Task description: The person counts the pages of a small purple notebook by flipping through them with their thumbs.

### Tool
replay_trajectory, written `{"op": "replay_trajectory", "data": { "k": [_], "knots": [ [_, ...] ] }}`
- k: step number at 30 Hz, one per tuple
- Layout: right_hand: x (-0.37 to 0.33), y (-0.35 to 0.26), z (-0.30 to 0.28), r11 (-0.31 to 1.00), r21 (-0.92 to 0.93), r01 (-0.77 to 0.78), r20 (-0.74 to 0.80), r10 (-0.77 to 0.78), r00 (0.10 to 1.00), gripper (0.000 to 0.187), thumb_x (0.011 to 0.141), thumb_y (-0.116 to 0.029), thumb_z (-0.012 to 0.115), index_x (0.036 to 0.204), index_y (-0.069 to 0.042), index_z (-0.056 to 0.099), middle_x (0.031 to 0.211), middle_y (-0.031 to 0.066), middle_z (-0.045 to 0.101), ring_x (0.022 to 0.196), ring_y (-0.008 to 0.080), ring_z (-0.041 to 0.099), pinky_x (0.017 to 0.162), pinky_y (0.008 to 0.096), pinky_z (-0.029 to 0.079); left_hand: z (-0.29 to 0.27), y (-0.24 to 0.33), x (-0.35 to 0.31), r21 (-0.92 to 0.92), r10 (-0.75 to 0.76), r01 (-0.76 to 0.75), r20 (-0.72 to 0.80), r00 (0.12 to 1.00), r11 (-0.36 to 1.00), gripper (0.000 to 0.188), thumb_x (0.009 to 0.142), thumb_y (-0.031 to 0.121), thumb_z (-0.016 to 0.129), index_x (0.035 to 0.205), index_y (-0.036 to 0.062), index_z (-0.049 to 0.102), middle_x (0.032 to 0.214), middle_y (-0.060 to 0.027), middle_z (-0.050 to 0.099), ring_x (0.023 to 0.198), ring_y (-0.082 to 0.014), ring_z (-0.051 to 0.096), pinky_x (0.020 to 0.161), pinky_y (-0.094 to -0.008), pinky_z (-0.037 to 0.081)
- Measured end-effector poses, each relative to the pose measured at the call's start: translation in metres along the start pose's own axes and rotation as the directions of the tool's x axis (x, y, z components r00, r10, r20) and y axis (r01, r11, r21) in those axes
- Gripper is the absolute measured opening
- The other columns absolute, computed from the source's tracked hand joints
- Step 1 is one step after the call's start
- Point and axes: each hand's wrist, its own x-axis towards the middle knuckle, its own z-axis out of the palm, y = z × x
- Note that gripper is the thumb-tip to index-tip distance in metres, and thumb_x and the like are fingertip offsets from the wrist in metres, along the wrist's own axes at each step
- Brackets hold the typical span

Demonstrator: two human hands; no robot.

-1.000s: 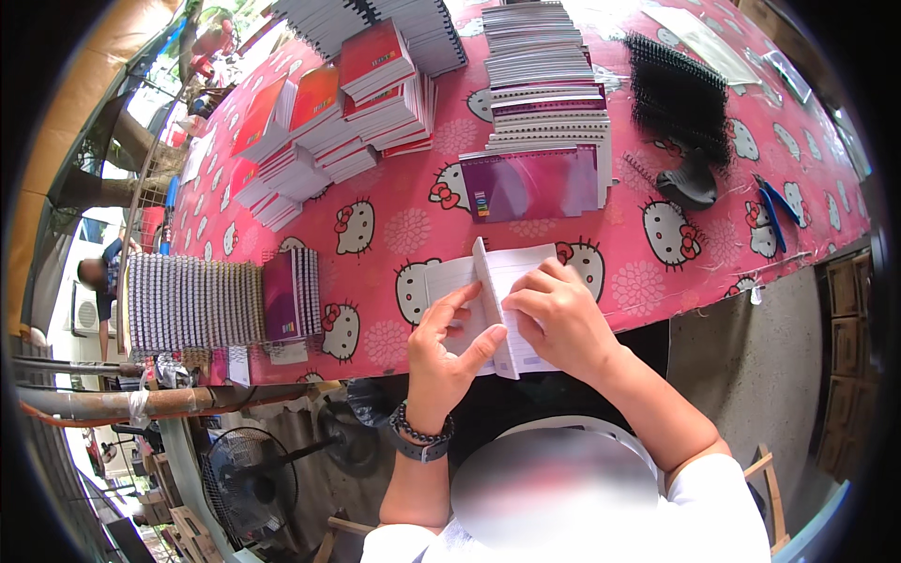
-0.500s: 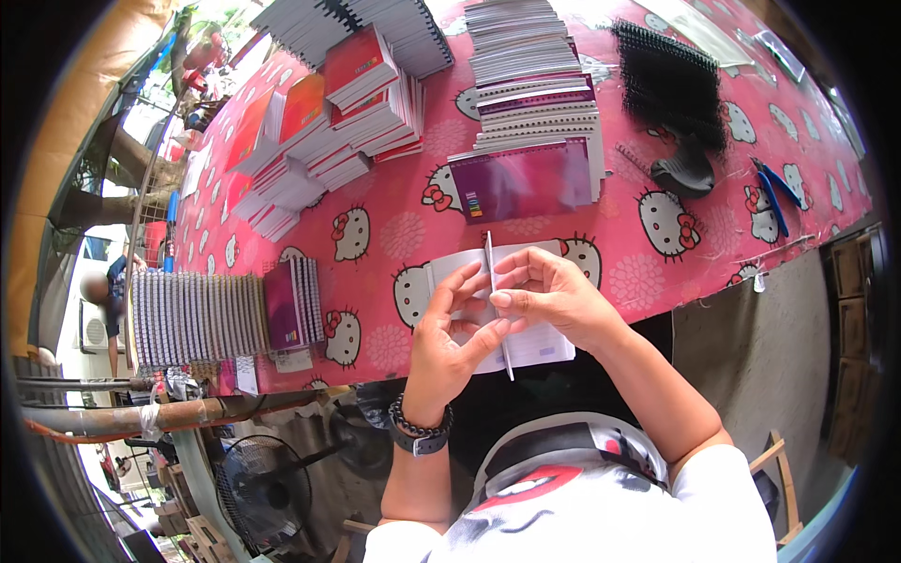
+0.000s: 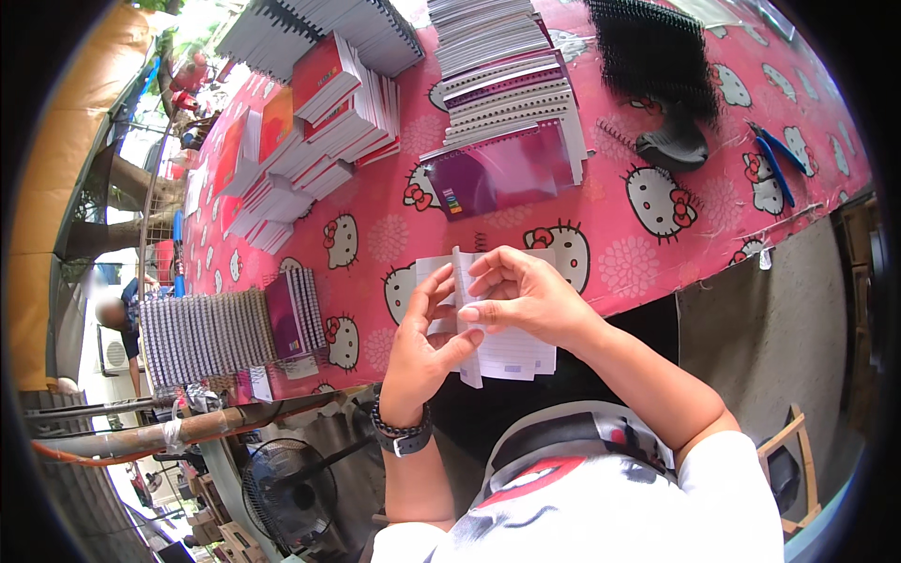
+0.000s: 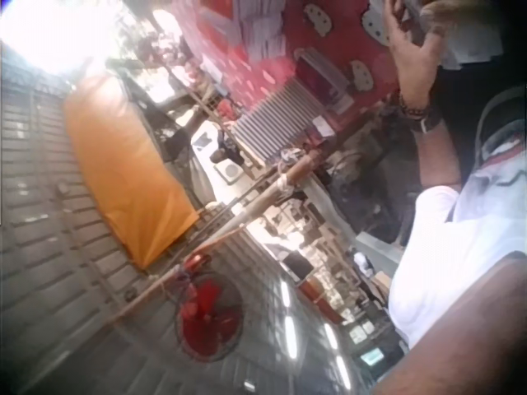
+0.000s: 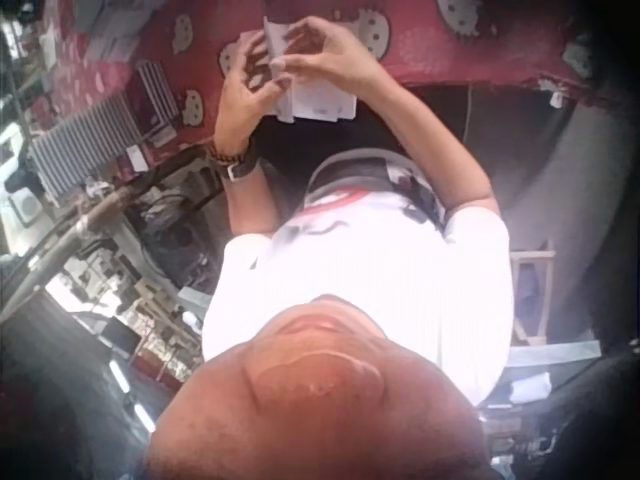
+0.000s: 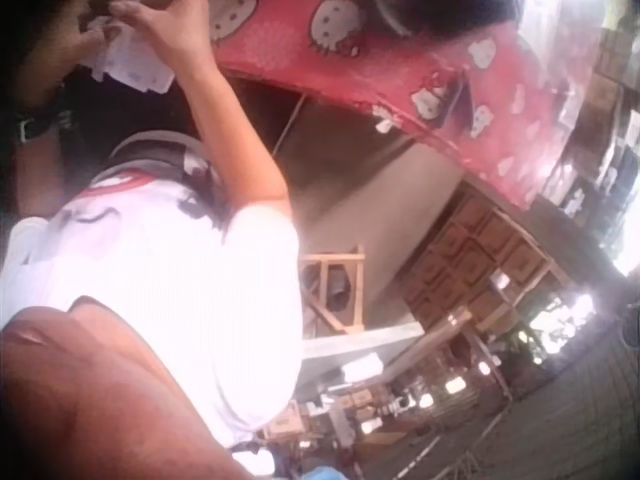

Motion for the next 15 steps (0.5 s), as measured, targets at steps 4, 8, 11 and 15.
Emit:
{"op": "replay_trajectory", "data": {
  "k": [4,8,11,15],
  "knots": [
    [0.0025,0.0027,0.0007,0.988,-0.134,0.075,-0.010,-0.077,0.997,0.055,0.069,-0.019,0.080,0.110,0.001,0.048,0.093,0.0073,0.056,0.085,0.0124,0.057,0.074,0.0253,0.048,0.0001,-0.0001,-0.0023,-0.066,-0.036,0.037,0.017,0.999,0.997,0.073,0.072,0.009,0.070,0.135,0.0042,0.034,0.129,-0.0141,0.044,0.104,-0.0164,0.052,0.085,-0.0336,0.048],
    [0.0033,0.0044,0.0001,0.988,-0.136,0.070,-0.018,-0.073,0.997,0.057,0.068,-0.020,0.081,0.109,0.001,0.049,0.092,0.0074,0.057,0.084,0.0120,0.057,0.074,0.0253,0.047,-0.0009,-0.0004,-0.0031,-0.109,-0.040,0.042,0.023,0.999,0.993,0.072,0.072,0.009,0.069,0.135,0.0024,0.034,0.129,-0.0133,0.044,0.102,-0.0160,0.052,0.086,-0.0340,0.047],
    [0.0043,0.0058,-0.0009,0.991,-0.115,0.061,-0.016,-0.063,0.998,0.056,0.068,-0.020,0.081,0.108,0.001,0.049,0.091,0.0072,0.057,0.084,0.0117,0.057,0.073,0.0252,0.047,0.0007,0.0021,-0.0025,-0.151,-0.081,0.083,0.019,0.997,0.985,0.076,0.069,0.016,0.071,0.134,0.0007,0.034,0.126,-0.0114,0.045,0.118,-0.0211,0.043,0.099,-0.0344,0.033],
    [0.0032,0.0051,-0.0006,0.995,-0.066,0.070,-0.023,-0.072,0.997,0.057,0.066,-0.027,0.082,0.105,0.001,0.051,0.087,0.0074,0.058,0.080,0.0123,0.058,0.068,0.0256,0.048,0.0016,0.0028,-0.0028,-0.166,-0.051,0.054,0.022,0.998,0.985,0.074,0.070,0.014,0.070,0.133,0.0004,0.034,0.126,-0.0116,0.046,0.114,-0.0194,0.046,0.095,-0.0338,0.037]
  ]
}}
